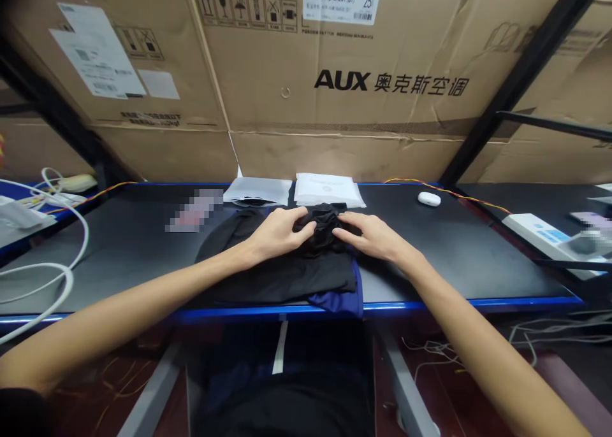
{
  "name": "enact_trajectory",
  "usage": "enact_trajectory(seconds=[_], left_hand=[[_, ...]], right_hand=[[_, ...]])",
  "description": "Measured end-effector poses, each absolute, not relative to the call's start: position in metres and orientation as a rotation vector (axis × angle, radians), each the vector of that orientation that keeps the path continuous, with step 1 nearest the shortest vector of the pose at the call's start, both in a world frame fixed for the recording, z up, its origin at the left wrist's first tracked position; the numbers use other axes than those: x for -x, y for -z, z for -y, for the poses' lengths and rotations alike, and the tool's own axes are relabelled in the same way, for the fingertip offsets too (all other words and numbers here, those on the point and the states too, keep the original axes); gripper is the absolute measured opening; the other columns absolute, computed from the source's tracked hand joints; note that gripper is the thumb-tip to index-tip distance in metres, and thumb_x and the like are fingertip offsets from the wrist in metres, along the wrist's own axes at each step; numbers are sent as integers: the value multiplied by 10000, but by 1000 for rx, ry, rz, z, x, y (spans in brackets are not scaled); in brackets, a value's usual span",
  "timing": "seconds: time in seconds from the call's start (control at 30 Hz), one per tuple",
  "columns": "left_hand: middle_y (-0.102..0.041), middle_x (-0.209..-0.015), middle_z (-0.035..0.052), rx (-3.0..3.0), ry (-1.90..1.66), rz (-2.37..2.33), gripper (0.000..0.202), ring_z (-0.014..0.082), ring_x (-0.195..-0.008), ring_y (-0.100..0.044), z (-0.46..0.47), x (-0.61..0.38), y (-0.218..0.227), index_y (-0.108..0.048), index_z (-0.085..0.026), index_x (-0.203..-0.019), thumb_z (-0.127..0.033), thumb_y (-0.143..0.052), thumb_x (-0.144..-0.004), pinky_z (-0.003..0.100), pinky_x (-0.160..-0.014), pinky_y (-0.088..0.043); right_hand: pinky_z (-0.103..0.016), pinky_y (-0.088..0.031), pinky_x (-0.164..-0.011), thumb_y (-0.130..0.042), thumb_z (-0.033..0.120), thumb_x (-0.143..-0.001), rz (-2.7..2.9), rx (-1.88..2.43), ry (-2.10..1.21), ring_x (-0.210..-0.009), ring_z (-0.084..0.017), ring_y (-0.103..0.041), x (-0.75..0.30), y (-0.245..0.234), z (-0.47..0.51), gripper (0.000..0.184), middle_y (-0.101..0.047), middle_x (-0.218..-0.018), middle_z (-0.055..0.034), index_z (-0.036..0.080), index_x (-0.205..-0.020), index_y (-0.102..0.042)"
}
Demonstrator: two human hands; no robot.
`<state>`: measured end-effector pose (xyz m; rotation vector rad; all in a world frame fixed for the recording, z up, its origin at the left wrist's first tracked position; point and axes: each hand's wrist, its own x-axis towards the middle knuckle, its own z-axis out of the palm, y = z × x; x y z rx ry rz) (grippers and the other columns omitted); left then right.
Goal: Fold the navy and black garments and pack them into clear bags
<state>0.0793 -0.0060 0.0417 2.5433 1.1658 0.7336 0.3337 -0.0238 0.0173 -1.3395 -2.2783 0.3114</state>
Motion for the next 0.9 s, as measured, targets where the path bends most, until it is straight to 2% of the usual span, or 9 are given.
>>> enact_trajectory(seconds=[0.17, 0.3, 0.4, 0.47, 0.53, 0.63, 0.7, 0.8, 0.9], left_hand=[[-589, -643, -21, -2477, -834, -1129, 264, 144, -580, -534, 8, -70, -48, -496, -209, -706, -353, -535, -925, 277, -562, -345], [-619, -699, -16, -2409, -942, -1151, 229, 142, -610, -557, 8, -56, -63, -514, -206, -756, -371, -547, -913, 268, -572, -383], [-620, -654, -36, -2399, -983, -1219, 156, 141, -553, -552, 10, -43, -70, -581, -205, -969, -342, -567, -895, 263, -565, -388], [-585, -577, -61, -2465, -959, -1314, 308, 147, -492, -526, 11, -35, -70, -591, -208, -1175, -301, -568, -882, 266, -569, -393], [-602, -569, -51, -2587, -891, -1399, 371, 162, -504, -556, 11, -27, -65, -628, -239, -1246, -278, -544, -887, 275, -606, -419], [-727, -716, 6, -2741, -712, -1506, 303, 206, -656, -671, 11, -18, -56, -759, -284, -1060, -272, -513, -884, 300, -679, -460], [-771, -812, 30, -2785, -512, -1553, 291, 238, -735, -707, 10, -13, -51, -787, -278, -945, -264, -510, -857, 314, -685, -467], [-781, -854, 42, -2807, -295, -1571, 286, 261, -767, -718, 8, -9, -49, -785, -272, -893, -255, -507, -827, 318, -659, -461], [-767, -835, 43, -2816, -239, -1591, 278, 259, -760, -707, 8, -8, -53, -785, -286, -916, -277, -524, -821, 315, -643, -450]], right_hand=[[-494, -361, -1218, -520, 538, -969, 2383, 1344, -380, -1411, -321, -486, -335, -14, 22, 534, -545, -1507, -35, 259, -1413, -623], [-520, -348, -1222, -538, 515, -965, 2391, 1331, -424, -1430, -319, -459, -337, -16, 22, 500, -542, -1504, -29, 278, -1394, -637], [-533, -364, -1210, -559, 512, -955, 2380, 1349, -432, -1415, -331, -478, -338, -17, 22, 488, -563, -1484, -38, 278, -1371, -657], [-534, -369, -1207, -547, 523, -958, 2386, 1369, -420, -1409, -330, -487, -338, -17, 21, 494, -563, -1486, -47, 272, -1368, -659], [-525, -368, -1209, -521, 540, -964, 2402, 1390, -400, -1412, -330, -483, -338, -17, 21, 522, -554, -1494, -64, 246, -1374, -656], [-512, -362, -1215, -491, 564, -967, 2426, 1408, -384, -1422, -331, -469, -338, -17, 21, 575, -540, -1506, -92, 203, -1387, -645], [-513, -357, -1218, -488, 567, -966, 2426, 1405, -388, -1427, -329, -463, -339, -17, 21, 577, -538, -1508, -91, 203, -1386, -645], [-522, -353, -1219, -501, 563, -964, 2412, 1402, -399, -1427, -322, -465, -340, -16, 21, 553, -542, -1503, -74, 231, -1382, -648], [-523, -352, -1219, -515, 560, -960, 2399, 1399, -412, -1423, -323, -469, -341, -16, 21, 540, -548, -1499, -62, 250, -1382, -648]])
